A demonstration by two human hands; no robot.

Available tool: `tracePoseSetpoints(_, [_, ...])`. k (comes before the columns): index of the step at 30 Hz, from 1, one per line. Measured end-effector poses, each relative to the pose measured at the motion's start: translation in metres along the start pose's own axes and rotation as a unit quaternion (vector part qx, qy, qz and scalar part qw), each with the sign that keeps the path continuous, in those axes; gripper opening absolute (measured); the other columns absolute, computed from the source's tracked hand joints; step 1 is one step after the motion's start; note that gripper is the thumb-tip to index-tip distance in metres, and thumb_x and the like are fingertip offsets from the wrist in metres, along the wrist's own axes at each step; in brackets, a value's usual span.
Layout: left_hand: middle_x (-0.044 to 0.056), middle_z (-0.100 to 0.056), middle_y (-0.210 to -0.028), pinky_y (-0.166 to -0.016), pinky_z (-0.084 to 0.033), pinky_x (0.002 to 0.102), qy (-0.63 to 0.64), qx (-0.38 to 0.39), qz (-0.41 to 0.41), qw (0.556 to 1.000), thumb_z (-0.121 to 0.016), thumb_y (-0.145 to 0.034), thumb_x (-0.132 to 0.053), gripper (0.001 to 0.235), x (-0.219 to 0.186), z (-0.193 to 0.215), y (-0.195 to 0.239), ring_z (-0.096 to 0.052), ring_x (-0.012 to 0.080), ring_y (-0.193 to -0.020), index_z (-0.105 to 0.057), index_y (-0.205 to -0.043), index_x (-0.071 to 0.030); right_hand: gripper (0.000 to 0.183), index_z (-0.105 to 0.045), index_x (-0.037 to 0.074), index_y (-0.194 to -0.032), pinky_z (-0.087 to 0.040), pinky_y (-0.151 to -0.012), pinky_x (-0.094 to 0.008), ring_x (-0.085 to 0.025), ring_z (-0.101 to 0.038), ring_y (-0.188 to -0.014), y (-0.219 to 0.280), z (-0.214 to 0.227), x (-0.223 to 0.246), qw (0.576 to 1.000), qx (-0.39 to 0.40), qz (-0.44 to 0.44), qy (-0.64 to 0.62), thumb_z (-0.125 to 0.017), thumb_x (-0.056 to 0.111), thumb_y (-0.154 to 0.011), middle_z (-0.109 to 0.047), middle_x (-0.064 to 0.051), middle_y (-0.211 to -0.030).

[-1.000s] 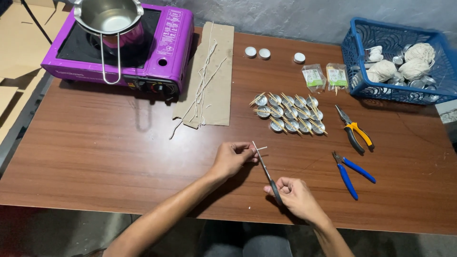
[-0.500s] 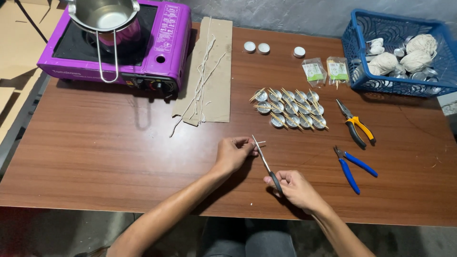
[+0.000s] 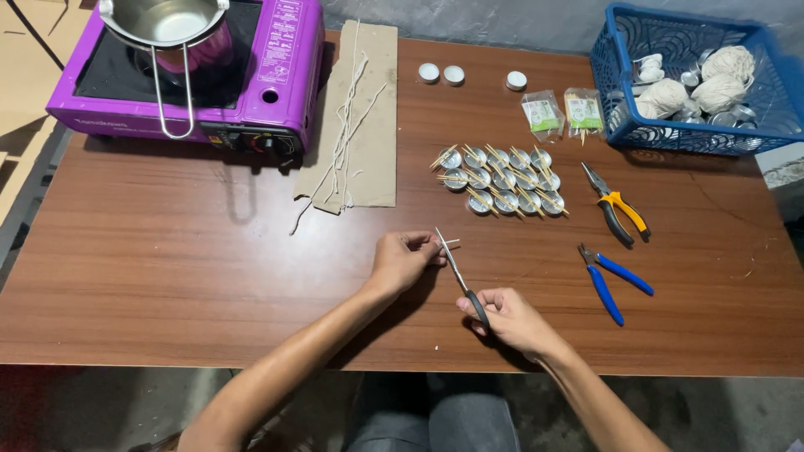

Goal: The person assembles small craft items by wrapping white string around wooden sticks and securing them with pliers. They cut string segments with scissors, wrap them around sticks, and use pliers to tighten the string. The process is repeated for multiple items.

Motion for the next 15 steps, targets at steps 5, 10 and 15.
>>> tracePoseSetpoints(5, [0.006, -0.075, -0.065, -0.064, -0.055, 0.022, -0.043, 0.012, -0.003, 0.999, -0.071, -0.084, -0.017, 0.012, -0.0064, -0.0001, 0.0063, -0.074, 0.0131, -0.066, -0.081, -0.088, -0.013, 0.04, -0.061, 0.002, -0.068, -0.038, -0.037, -0.021, -0.013, -0.051, -0.039, 0.0007, -0.0008, -0.0004, 1.0, 0.006, -0.001, -0.019, -0.08, 0.028, -0.092, -0.056, -0.007, -0.046])
tracePoseSetpoints(10, [0.008, -0.075, -0.067, -0.065, -0.055, 0.022, -0.043, 0.007, -0.006, 0.999, -0.07, -0.085, -0.015, 0.012, -0.0059, -0.0006, 0.0066, -0.073, 0.0124, -0.067, -0.081, -0.089, -0.012, 0.04, -0.061, 0.002, -0.068, -0.037, -0.037, -0.021, -0.012, -0.049, -0.04, -0.0022, -0.001, -0.0049, 1.0, 0.003, 0.001, -0.015, -0.08, 0.027, -0.093, -0.056, -0.007, -0.046])
tracePoseSetpoints(15, [0.01, -0.076, -0.071, -0.067, -0.056, 0.024, -0.027, -0.003, -0.001, 1.0, -0.071, -0.085, -0.014, 0.014, -0.0009, -0.0027, 0.0049, -0.074, 0.0138, -0.069, -0.08, -0.093, -0.009, 0.04, -0.063, 0.001, -0.068, -0.037, -0.038, -0.022, -0.012, -0.048, -0.04, -0.0011, -0.0038, -0.0015, 1.0, 0.007, 0.009, 0.006, -0.078, 0.027, -0.095, -0.055, -0.007, -0.046])
Point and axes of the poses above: each hand's wrist, its own y-axis away from the middle knuckle, its own z-axis out of the back of the hand, x = y × z, the point moved 1 cm from there along -y, towards the middle knuckle
